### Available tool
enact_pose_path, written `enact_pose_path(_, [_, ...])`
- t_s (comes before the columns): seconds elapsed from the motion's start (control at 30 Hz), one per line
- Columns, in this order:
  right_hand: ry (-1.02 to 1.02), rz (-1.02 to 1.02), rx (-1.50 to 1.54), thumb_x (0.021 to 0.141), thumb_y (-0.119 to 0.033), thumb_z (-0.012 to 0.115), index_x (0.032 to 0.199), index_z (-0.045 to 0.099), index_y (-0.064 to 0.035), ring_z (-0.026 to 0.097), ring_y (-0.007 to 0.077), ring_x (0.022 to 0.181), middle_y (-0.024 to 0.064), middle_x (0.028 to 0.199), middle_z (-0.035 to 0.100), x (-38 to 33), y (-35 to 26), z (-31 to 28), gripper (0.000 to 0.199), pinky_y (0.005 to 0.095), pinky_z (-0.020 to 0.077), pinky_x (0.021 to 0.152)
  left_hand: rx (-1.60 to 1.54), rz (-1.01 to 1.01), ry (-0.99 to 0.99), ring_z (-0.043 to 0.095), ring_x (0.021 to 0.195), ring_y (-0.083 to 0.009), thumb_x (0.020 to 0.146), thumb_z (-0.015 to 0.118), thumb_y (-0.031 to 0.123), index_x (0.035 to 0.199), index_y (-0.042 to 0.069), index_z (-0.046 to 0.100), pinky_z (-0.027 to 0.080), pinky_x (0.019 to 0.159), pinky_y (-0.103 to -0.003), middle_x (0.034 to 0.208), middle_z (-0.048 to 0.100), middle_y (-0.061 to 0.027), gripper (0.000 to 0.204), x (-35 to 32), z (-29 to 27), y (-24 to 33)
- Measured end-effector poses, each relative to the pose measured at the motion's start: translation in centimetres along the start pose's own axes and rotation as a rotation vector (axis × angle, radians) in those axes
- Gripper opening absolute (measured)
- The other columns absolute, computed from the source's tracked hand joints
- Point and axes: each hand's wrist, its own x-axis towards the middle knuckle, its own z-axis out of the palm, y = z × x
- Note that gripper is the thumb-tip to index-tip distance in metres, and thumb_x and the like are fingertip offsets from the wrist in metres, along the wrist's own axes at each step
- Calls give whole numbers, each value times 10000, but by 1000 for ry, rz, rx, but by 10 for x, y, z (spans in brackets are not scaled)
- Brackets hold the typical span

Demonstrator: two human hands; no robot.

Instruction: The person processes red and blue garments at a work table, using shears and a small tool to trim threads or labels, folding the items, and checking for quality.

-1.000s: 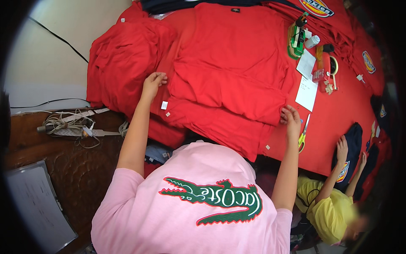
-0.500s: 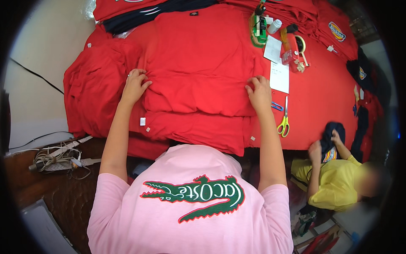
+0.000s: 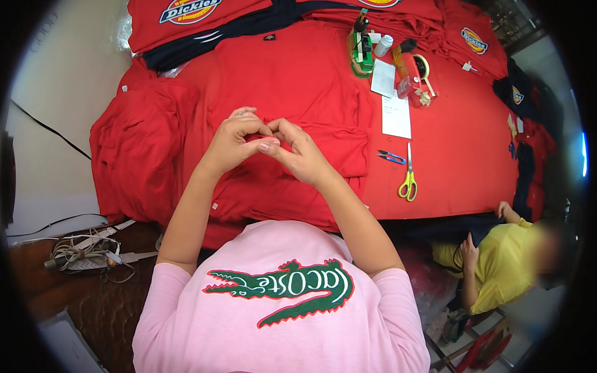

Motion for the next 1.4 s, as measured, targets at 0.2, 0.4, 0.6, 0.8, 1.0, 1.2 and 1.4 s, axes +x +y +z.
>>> enact_pose_path(0.2, [190, 373, 198, 1052, -172, 645, 996, 687, -37, 455, 42, 529, -29, 731, 587, -43, -16, -38, 152, 237, 437, 501, -327, -238, 90, 547, 794, -101, 993, 735, 246, 766, 74, 628, 420, 1041, -357, 740, 583, 34, 305, -23, -27, -37])
enact_pose_path(0.4, [208, 110, 156, 1042, -210, 671, 1163, 684, -25, 639, 117, 874, 56, 1086, 700, -47, 3, -42, 221, 281, 546, 787, -553, -387, 226, 516, 806, -73, 1077, 639, 312, 725, 83, 583, 410, 809, -262, 759, 559, 34, 423, -35, -36, -35])
enact_pose_path(0.6, [40, -139, -423, 1059, -250, 644, 1193, 652, -1, 603, 185, 1093, 65, 1101, 663, -9, -9, 17, 282, 365, 480, 979, -195, -237, 126, 541, 745, -78, 1025, 703, 254, 753, 60, 662, 449, 813, -268, 745, 598, 8, 337, -3, -2, 5])
enact_pose_path(0.8, [103, 213, -95, 1116, -233, 566, 1006, 628, -21, 399, 54, 748, -52, 774, 441, -49, -12, -2, 246, 228, 388, 686, -500, -381, 270, 559, 804, -61, 1031, 707, 251, 836, 68, 678, 439, 871, -232, 825, 634, 30, 268, -25, -12, -7])
enact_pose_path(1.0, [163, 243, -109, 1098, -198, 602, 969, 655, -5, 404, 44, 759, -60, 778, 463, -66, -7, 3, 238, 222, 383, 693, -653, -337, 357, 548, 844, -50, 1049, 688, 233, 1006, 71, 651, 432, 835, -236, 853, 596, 50, 171, -40, -12, -20])
enact_pose_path(1.2, [206, 261, -152, 1069, -200, 660, 898, 655, 2, 378, 36, 699, -69, 726, 445, -70, -13, 3, 265, 233, 336, 611, -671, -274, 386, 562, 841, -56, 1065, 661, 236, 1004, 69, 650, 450, 825, -239, 858, 605, 32, 178, -45, -15, -19])
enact_pose_path(1.4, [279, 222, -266, 1049, -206, 695, 804, 623, -1, 323, 44, 645, -65, 665, 379, -84, 1, -6, 327, 261, 289, 555, -850, -264, 373, 576, 782, -81, 1099, 597, 265, 993, 52, 646, 473, 738, -236, 800, 589, 16, 244, -46, -24, -3])
